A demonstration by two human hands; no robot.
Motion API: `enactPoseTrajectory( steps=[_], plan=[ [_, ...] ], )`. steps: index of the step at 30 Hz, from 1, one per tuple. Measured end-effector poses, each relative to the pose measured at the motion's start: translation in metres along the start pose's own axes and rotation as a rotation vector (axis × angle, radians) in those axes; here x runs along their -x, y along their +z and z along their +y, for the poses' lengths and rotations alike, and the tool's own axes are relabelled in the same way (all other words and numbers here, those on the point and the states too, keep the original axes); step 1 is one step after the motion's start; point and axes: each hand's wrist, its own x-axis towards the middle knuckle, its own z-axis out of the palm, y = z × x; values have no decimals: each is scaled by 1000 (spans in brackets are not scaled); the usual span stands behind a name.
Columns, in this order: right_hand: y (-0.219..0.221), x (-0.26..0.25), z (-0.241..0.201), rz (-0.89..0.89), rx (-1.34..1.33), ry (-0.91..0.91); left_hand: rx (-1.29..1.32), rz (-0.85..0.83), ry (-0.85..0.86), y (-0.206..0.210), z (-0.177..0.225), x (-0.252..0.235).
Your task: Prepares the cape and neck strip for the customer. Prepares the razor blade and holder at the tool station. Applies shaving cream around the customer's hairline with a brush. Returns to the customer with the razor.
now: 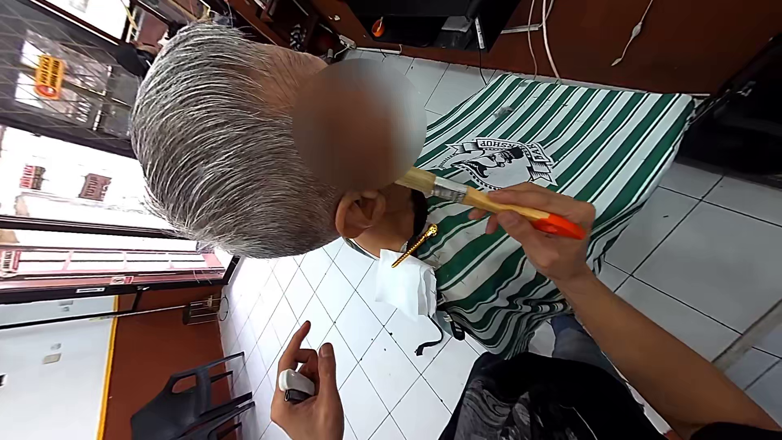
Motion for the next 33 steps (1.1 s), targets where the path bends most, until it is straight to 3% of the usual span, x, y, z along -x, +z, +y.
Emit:
enactPoseTrajectory(
  steps=[7, 14, 21, 25, 33],
  plan=[
    [25, -29, -14, -44, -100, -137, 50, -32, 34, 10, 4, -3],
    [4, 0, -3, -31, 33, -21, 103, -33, 147, 14, 12, -11],
    [2, -9, -43, 98, 134, 29, 37, -51, 503, 66, 49, -44],
    [4, -19, -69, 118, 170, 20, 72, -10, 510, 98, 59, -44],
    [18, -33, -110, 117, 242, -19, -31, -64, 598, 119, 60, -33]
  ],
)
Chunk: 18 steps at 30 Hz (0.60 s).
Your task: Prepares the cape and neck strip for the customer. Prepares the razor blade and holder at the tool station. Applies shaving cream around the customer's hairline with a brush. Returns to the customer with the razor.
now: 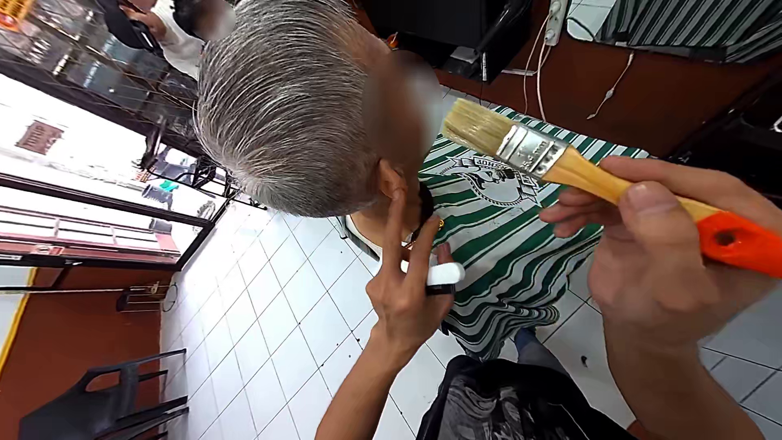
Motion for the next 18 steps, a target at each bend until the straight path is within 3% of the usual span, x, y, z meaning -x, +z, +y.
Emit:
enactPoseTrajectory(
  steps=[8, 18],
  plan=[
    [13, -8, -23, -20, 11, -88, 14, 142, 43, 4, -15, -10],
    [44, -4, -42, -44, 182, -127, -228, -113, 69, 17, -8, -10]
  ],
)
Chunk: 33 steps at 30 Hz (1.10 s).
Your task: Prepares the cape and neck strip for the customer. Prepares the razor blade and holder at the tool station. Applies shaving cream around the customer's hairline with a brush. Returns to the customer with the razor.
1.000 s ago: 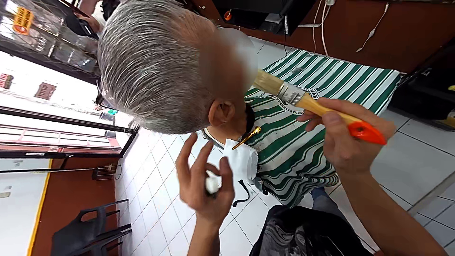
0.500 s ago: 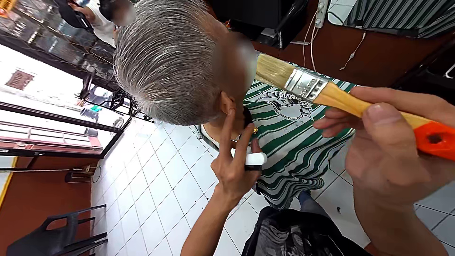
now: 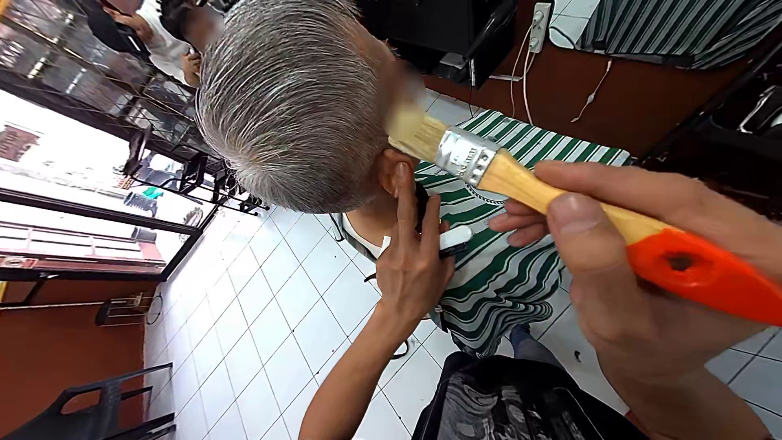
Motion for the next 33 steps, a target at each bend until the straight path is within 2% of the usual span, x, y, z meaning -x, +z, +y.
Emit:
enactPoseTrajectory(
  steps=[8, 15, 19, 25, 29, 33],
  plan=[
    [33, 21, 16, 81, -33, -56, -86, -62, 10, 3, -1, -1],
    [53, 43, 21, 152, 2, -80, -31, -15, 56, 9, -7, 0],
    [56, 69, 18, 113, 46, -47, -14, -136, 28, 6, -9, -1],
    [64, 53, 23, 211, 87, -127, 35, -34, 75, 9, -13, 1],
    [75, 80, 21, 172, 103, -76, 40, -198, 27, 5, -17, 4],
    [74, 72, 16, 210, 136, -95, 37, -192, 92, 21, -26, 7]
  ],
)
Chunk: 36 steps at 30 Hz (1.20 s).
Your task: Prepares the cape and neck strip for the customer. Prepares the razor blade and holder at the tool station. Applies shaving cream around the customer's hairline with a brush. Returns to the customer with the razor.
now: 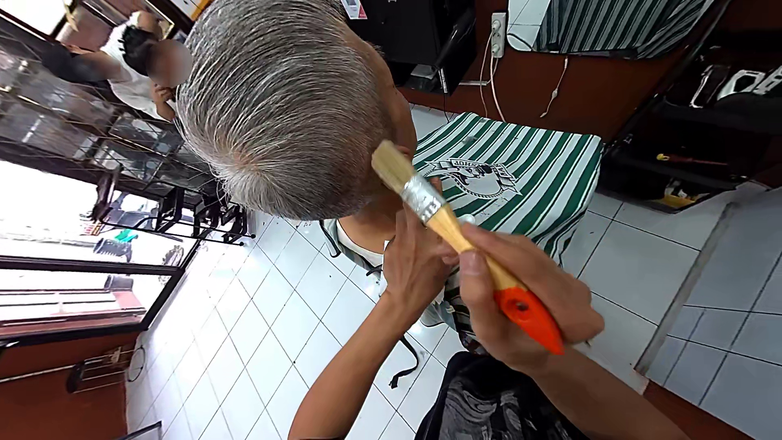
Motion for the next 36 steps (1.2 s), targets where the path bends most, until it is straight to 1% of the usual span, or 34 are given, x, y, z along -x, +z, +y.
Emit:
enactPoseTrajectory(
  steps=[2, 3, 5, 7, 10, 14, 18, 20, 23, 26, 30, 33, 36],
  plan=[
    [7, -2, 1, 28, 1, -25, -8, -38, -20, 0, 0, 0],
    [9, 4, 0, 17, -1, -18, -5, -75, -22, -7, 0, -1],
    [7, 20, -6, -13, -6, 12, -28, -79, 18, -16, -2, -1],
    [1, 27, -13, -25, 30, 25, 11, -23, 61, -14, -6, 4],
    [-5, 12, -20, -10, 108, -23, 115, 61, 117, -12, -10, 10],
    [7, 5, -20, -45, 124, -16, 115, 71, 125, -23, -14, 18],
    [1, 12, -21, -87, 114, -5, 106, 136, 170, -31, -24, 28],
    [-1, 10, -22, -80, 156, -31, 83, 129, 176, -35, -30, 35],
    [8, 19, -18, -79, 201, -45, 31, 119, 220, -47, -42, 52],
    [14, 34, -17, -105, 233, -60, 54, 83, 258, -63, -63, 74],
    [24, 40, -19, -72, 300, -117, 162, 84, 204, -76, -99, 102],
    [39, 62, -14, -64, 353, -142, 245, 101, 166, -79, -139, 121],
    [57, 83, -12, 16, 436, -130, 295, 109, 156, -74, -190, 136]
  ],
)
